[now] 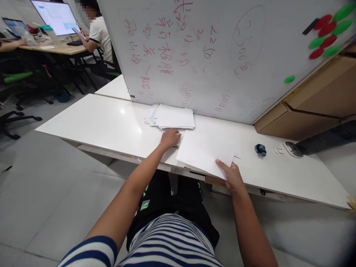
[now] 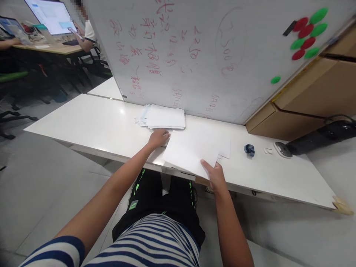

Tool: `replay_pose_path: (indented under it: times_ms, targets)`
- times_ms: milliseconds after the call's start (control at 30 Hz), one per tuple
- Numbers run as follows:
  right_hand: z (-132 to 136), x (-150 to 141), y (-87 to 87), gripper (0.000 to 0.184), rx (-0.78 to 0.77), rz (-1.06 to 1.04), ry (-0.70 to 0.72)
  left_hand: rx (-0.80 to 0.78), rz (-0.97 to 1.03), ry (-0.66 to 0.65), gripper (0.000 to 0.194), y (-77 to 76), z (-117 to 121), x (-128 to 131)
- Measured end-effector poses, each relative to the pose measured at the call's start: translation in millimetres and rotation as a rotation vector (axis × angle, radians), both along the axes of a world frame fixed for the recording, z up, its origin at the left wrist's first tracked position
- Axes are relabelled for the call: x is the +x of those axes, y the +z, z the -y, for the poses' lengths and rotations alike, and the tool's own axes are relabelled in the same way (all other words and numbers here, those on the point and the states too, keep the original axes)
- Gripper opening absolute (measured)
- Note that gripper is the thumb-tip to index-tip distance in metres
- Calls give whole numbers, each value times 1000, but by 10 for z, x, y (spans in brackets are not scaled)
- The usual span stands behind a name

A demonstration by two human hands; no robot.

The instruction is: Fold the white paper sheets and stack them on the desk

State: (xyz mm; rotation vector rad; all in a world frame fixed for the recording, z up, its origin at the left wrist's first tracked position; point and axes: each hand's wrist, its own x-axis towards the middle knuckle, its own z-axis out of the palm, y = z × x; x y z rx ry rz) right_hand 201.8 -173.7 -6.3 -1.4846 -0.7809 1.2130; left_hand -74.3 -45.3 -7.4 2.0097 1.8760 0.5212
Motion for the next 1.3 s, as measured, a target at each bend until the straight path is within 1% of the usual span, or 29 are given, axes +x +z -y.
replay_pose_path:
  times_ms: [100,200,233,267,300,333,400,467,500,533,600,667,733,767,833,900,933,1000,1100,1300]
  targets:
    - [-511,-181,182,43,138,-14,58,-35,-17,-11,36,13,13,-9]
    - [-1155,-502,352,41,246,43,185,-44,-19,17,39,20,21,-7]
    - [-1375,-626,397,40,255,108,226,-32,-16,29,39,21,22,-4]
    - [-1587,-749,434,39,249,219,274,-16,-12,33,37,21,23,-1]
    - [-1782,-863,462,38,243,375,329,-3,-10,35,36,22,24,0]
    - [-1952,-964,478,39,237,434,335,8,-9,34,35,22,27,1]
    - [-2202,-1101,474,51,218,553,315,25,-9,34,32,22,35,-4]
    - [-2313,-1134,420,67,195,657,261,34,-9,34,30,19,45,-12]
    - [-2317,-1110,378,71,188,715,239,37,-9,34,31,16,49,-17]
    - [-2289,-1060,327,71,189,768,227,37,-9,32,31,12,52,-22]
    - [-2153,-887,213,60,206,848,237,36,-5,22,33,2,50,-30]
    - [-1943,-637,96,48,248,938,299,33,1,10,34,-8,41,-33]
    - [-1705,-346,-14,45,297,1086,393,30,2,6,34,-16,28,-31]
    - [-1588,-198,-65,48,312,1168,441,31,1,7,34,-17,22,-30]
    - [-1379,66,-164,60,292,1281,521,36,-3,10,33,-17,14,-27]
    - [-1217,254,-257,70,222,1291,562,42,-2,9,32,-12,11,-27]
    - [-1154,312,-301,72,195,1283,566,43,1,6,32,-8,11,-29]
    - [-1062,358,-379,67,182,1272,528,41,5,1,33,-2,11,-33]
    - [-985,319,-454,58,255,1291,436,36,4,7,33,4,9,-38]
    - [-944,249,-482,45,405,1367,367,14,7,29,32,13,4,-26]
